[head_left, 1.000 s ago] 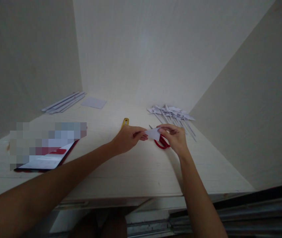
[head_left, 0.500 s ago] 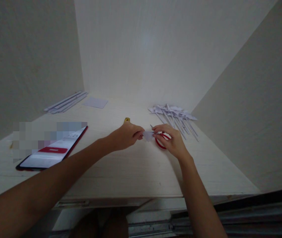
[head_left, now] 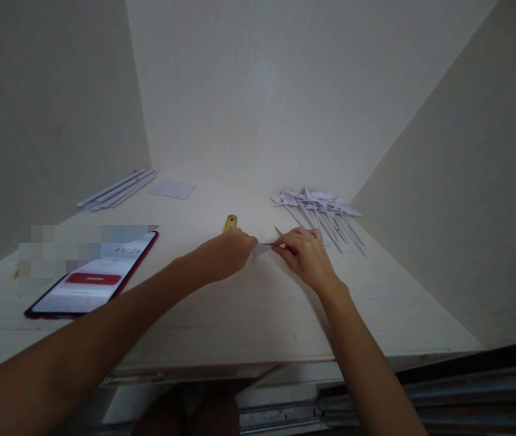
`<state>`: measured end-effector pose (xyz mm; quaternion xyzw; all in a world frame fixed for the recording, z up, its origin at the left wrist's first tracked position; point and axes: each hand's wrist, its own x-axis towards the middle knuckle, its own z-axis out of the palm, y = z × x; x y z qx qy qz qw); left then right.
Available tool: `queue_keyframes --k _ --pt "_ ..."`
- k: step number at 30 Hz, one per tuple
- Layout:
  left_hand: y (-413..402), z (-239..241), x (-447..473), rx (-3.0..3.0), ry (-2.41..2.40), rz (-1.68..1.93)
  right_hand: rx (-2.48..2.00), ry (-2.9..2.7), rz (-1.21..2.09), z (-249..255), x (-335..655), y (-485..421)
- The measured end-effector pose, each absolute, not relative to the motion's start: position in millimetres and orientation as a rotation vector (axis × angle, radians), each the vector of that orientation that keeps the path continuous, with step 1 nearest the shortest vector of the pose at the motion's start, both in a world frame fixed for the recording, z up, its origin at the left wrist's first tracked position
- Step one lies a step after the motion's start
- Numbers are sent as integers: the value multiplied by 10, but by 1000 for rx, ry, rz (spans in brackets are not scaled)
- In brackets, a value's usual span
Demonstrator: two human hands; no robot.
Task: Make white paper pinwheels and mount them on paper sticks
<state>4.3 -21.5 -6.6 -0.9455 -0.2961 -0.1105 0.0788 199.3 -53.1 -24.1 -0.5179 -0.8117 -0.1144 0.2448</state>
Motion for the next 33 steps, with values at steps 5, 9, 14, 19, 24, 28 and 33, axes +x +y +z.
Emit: queue_keyframes --k 5,9,14,19,24,28,33 --pt "-59 -171 0 -2924 -975 -800 -1189 -1818 76 -233 1998 -487" --pt "35 -274 -2 -3152 -1004 -1271 -1152 -1583 500 -254 2016 -426" --pt "16 -352 52 -3445 -1073 -1602 -1200 -1438 825 -299 1986 -392" --pt "25 -383 77 -3528 -1143 -1842 -1176 -1380 925 -279 1948 -417" --pt "21 -352 70 -3593 -1237 -1884 -1187 -1336 894 -279 1964 -414" --pt "-14 -285 57 -3647 -1301 -1837 -1208 -1300 912 -275 1983 -416" --pt "-33 -261 55 -3666 -1297 -1768 -1224 -1297 912 -259 1997 -422"
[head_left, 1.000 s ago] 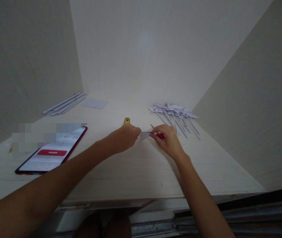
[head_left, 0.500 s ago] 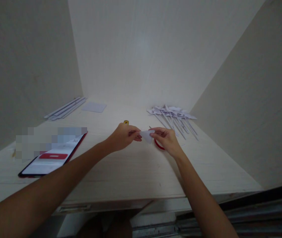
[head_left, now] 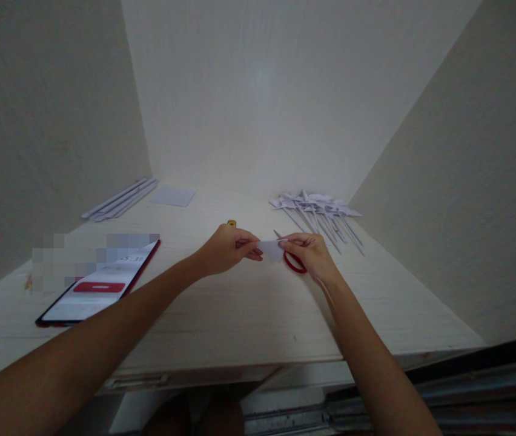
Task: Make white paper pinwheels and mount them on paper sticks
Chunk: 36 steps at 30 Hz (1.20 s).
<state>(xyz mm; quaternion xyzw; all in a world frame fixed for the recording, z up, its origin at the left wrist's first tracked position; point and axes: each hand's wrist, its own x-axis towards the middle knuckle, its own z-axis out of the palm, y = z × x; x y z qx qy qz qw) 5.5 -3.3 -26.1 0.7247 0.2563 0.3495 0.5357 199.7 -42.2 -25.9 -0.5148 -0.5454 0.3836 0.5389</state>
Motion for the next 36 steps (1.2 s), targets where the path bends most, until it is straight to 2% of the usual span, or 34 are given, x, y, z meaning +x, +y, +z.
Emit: queue_keyframes --k 11,18,23,28,36 --pt "-51 -273 67 1677 615 817 -1108 -1351 1020 -237 2022 -443" --pt "-124 -146 83 1490 662 732 -1180 -1299 959 -263 1991 -423" --pt "-127 -86 61 1408 691 645 -1319 -1454 1196 -257 1971 -454" --pt "-61 -86 9 1401 710 592 -1241 -1434 1376 -257 1958 -472" --pt "3 -83 -46 1379 657 570 -1137 -1395 1456 -300 1970 -467"
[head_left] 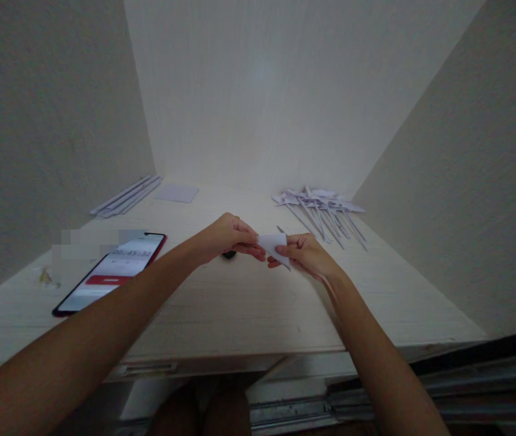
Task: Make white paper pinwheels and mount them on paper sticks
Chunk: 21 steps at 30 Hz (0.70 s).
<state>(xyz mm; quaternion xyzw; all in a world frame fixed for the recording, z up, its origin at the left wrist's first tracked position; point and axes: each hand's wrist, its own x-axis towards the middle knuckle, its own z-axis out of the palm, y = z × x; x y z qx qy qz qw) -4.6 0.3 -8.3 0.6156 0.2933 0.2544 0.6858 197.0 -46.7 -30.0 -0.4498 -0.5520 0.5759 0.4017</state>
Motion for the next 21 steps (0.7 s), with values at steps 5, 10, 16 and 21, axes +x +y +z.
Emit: queue_keyframes --k 5,10,16,21 --pt "27 -78 -83 1376 708 574 -1121 -1482 1495 -282 2001 -503" --pt "41 -55 -108 1390 733 565 -1166 -1529 1443 -233 1973 -531" --pt "46 -37 -133 1411 728 575 -1126 -1562 1442 -251 1995 -519" --pt "60 -59 -152 1442 664 600 -1128 -1594 1433 -249 2002 -520"
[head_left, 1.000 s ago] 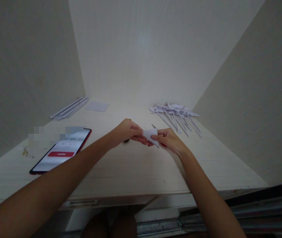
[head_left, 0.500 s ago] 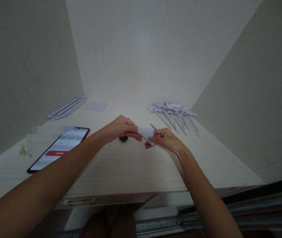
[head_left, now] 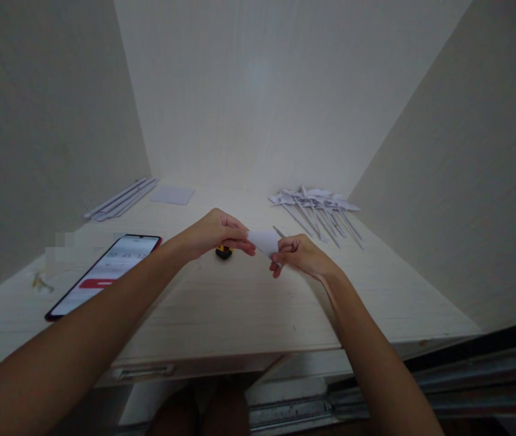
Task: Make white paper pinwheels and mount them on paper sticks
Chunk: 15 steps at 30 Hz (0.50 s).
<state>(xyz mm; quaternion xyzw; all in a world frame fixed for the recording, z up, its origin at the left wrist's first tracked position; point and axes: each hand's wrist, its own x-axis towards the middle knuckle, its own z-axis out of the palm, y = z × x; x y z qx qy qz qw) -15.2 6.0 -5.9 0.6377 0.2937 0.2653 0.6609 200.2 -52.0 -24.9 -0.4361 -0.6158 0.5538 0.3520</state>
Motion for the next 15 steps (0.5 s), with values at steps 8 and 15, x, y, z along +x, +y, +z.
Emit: queue_keyframes --k 8,15 --pt "92 -47 -162 1432 669 620 -1113 -1634 1383 -225 2009 -524" --pt "105 -87 -141 1425 681 652 -1160 -1672 1308 -201 2004 -531"
